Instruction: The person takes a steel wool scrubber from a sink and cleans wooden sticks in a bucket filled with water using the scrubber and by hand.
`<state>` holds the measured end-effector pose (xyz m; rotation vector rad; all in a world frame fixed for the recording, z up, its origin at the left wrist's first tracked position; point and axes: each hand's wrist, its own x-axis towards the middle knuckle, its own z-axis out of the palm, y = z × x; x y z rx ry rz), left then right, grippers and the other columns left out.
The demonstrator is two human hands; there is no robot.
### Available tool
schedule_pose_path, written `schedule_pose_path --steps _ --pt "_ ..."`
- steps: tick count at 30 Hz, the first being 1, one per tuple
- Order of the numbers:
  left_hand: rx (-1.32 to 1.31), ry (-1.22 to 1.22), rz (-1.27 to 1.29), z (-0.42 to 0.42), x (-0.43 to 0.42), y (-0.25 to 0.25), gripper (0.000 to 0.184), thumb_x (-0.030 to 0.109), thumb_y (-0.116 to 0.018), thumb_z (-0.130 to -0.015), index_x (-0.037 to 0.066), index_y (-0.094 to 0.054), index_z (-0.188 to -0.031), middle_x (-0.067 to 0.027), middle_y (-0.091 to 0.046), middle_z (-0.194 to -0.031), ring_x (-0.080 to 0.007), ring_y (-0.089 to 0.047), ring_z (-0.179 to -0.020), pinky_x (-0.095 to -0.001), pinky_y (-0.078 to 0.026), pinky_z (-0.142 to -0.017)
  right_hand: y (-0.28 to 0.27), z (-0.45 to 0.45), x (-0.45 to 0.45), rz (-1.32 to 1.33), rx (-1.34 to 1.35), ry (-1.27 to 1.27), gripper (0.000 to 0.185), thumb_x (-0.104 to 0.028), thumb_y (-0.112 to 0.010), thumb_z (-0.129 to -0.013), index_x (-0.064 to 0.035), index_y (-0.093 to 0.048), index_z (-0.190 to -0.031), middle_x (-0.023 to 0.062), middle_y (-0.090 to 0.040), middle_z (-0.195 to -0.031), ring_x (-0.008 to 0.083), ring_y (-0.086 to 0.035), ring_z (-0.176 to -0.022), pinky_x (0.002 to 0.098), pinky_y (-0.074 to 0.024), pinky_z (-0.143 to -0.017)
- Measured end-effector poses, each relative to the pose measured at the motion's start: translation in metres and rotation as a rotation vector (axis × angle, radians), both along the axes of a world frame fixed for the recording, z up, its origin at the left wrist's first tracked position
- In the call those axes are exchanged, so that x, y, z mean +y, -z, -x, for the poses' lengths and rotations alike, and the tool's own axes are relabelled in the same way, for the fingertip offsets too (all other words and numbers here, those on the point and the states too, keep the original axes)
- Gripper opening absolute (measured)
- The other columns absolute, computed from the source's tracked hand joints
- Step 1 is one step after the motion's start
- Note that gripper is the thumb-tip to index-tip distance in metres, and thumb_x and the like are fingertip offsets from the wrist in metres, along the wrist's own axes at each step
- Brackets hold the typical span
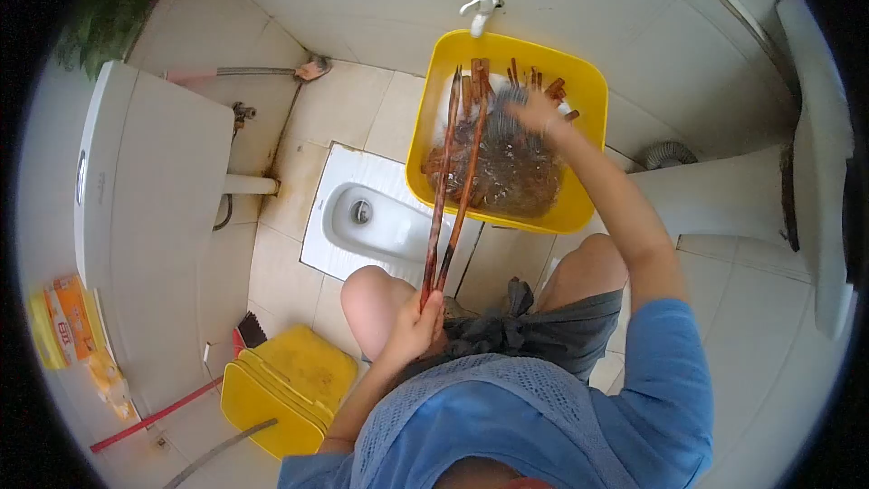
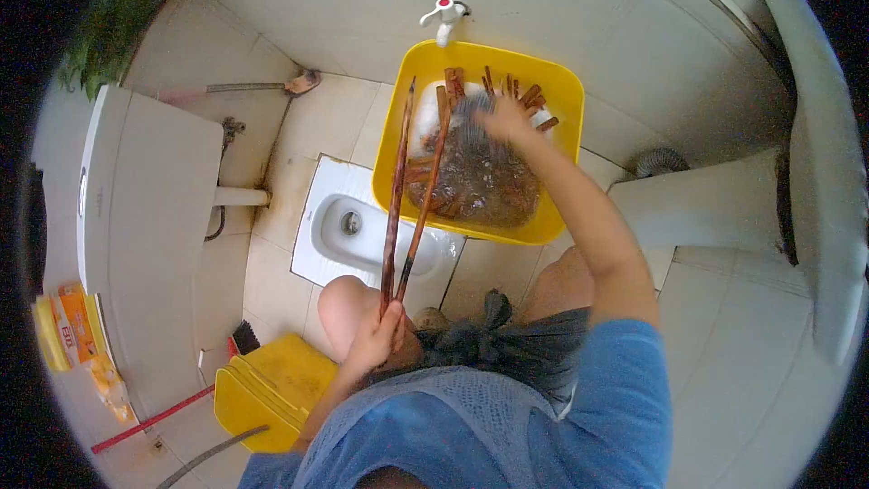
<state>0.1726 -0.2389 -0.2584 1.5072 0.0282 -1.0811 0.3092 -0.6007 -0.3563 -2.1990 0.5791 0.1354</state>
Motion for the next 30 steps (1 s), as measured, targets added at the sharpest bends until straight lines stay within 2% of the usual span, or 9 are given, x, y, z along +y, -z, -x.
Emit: schedule_pose_path --steps 3,8,13,15,16,18,21,27,30 --pt "0.146 -0.046 0.046 -0.013 -0.016 -0.013 0.026 0.026 -0.039 -0.093 0.008 -0.042 -0.076 0.0032 -0.037 -0.053 -0.0056 -0.034 -0.041 -0.0201 -0.029 -0.036 0.047 0.041 0.028 0.230 0.354 -0.633 0.068 -0.023 -0.065 -0.071 0.0043 -0.031 -0.124 0.0299 -0.045 -0.115 0.0389 -0.046 -0.106 0.0414 -0.0404 -0.087" --pt "0.030 -0.057 0.063 -0.022 -0.030 -0.007 0.026 0.028 -0.039 -0.093 0.006 -0.043 -0.078 0.0027 -0.036 -0.053 -0.0058 -0.032 -0.039 -0.0201 -0.026 -0.035 0.122 0.053 0.059 0.485 0.623 -0.820 0.054 -0.019 -0.056 -0.077 -0.0019 -0.037 -0.125 0.0255 -0.041 -0.124 0.0377 -0.042 -0.113 0.0414 -0.0387 -0.090" --pt "0.105 -0.123 0.130 -0.035 -0.052 0.014 0.026 0.027 -0.040 -0.093 0.006 -0.044 -0.078 0.0029 -0.034 -0.050 -0.0062 -0.030 -0.037 -0.0212 -0.026 -0.035 0.051 0.046 0.061 0.325 0.793 -1.112 0.048 -0.019 -0.049 -0.084 -0.0023 -0.036 -0.127 0.0236 -0.044 -0.122 0.0344 -0.044 -0.112 0.0424 -0.0386 -0.091" --pt "0.013 -0.108 0.194 -0.038 -0.068 0.027 0.026 0.026 -0.037 -0.093 0.005 -0.043 -0.080 0.0025 -0.032 -0.047 -0.0071 -0.029 -0.032 -0.0222 -0.024 -0.030 0.012 0.076 0.065 -0.258 0.223 -0.052 0.039 -0.019 -0.051 -0.083 -0.0023 -0.046 -0.118 0.0180 -0.052 -0.114 0.0267 -0.050 -0.107 0.0381 -0.0412 -0.087" --pt "0.016 -0.105 0.196 -0.041 -0.078 0.033 0.026 0.026 -0.037 -0.093 0.005 -0.043 -0.080 0.0025 -0.032 -0.047 -0.0071 -0.029 -0.032 -0.0222 -0.024 -0.030 -0.014 0.086 0.069 -0.256 0.225 -0.048 0.039 -0.019 -0.051 -0.083 -0.0023 -0.046 -0.118 0.0180 -0.052 -0.114 0.0267 -0.050 -0.107 0.0381 -0.0412 -0.087" --pt "-0.149 -0.091 0.151 -0.044 -0.102 0.046 0.025 0.025 -0.038 -0.093 0.006 -0.044 -0.078 0.0022 -0.034 -0.047 -0.0068 -0.029 -0.033 -0.0223 -0.025 -0.032 -0.056 0.103 0.077 -1.268 0.023 0.467 0.036 -0.018 -0.052 -0.083 0.0000 -0.047 -0.114 0.0130 -0.055 -0.107 0.0207 -0.051 -0.102 0.0295 -0.0414 -0.084" --pt "-0.716 -0.055 0.178 -0.044 -0.137 0.083 0.024 0.025 -0.039 -0.092 0.007 -0.044 -0.077 0.0022 -0.035 -0.048 -0.0064 -0.029 -0.035 -0.0223 -0.025 -0.033 -0.030 0.117 0.098 -0.752 -0.335 0.306 0.029 -0.014 -0.050 -0.084 0.0007 -0.048 -0.109 0.0092 -0.056 -0.099 0.0165 -0.052 -0.093 0.0276 -0.0423 -0.079" --pt "-0.051 -0.018 0.194 -0.026 -0.119 0.025 0.030 0.030 -0.040 -0.092 0.009 -0.038 -0.071 0.0022 -0.034 -0.048 -0.0077 -0.030 -0.034 -0.0237 -0.024 -0.031 -0.072 0.079 0.097 -1.050 -0.459 0.573 0.023 -0.011 -0.053 -0.081 -0.0013 -0.054 -0.102 0.0073 -0.057 -0.092 0.0165 -0.055 -0.081 0.0297 -0.0450 -0.070" --pt "0.012 -0.020 0.196 -0.008 -0.091 0.013 0.033 0.034 -0.039 -0.092 0.009 -0.037 -0.070 0.0016 -0.033 -0.048 -0.0082 -0.029 -0.034 -0.0238 -0.022 -0.030 -0.086 0.051 0.084 -1.032 -0.383 0.660 0.015 -0.015 -0.055 -0.081 -0.0055 -0.055 -0.092 0.0058 -0.059 -0.073 0.0164 -0.054 -0.052 0.0299 -0.0432 -0.041"
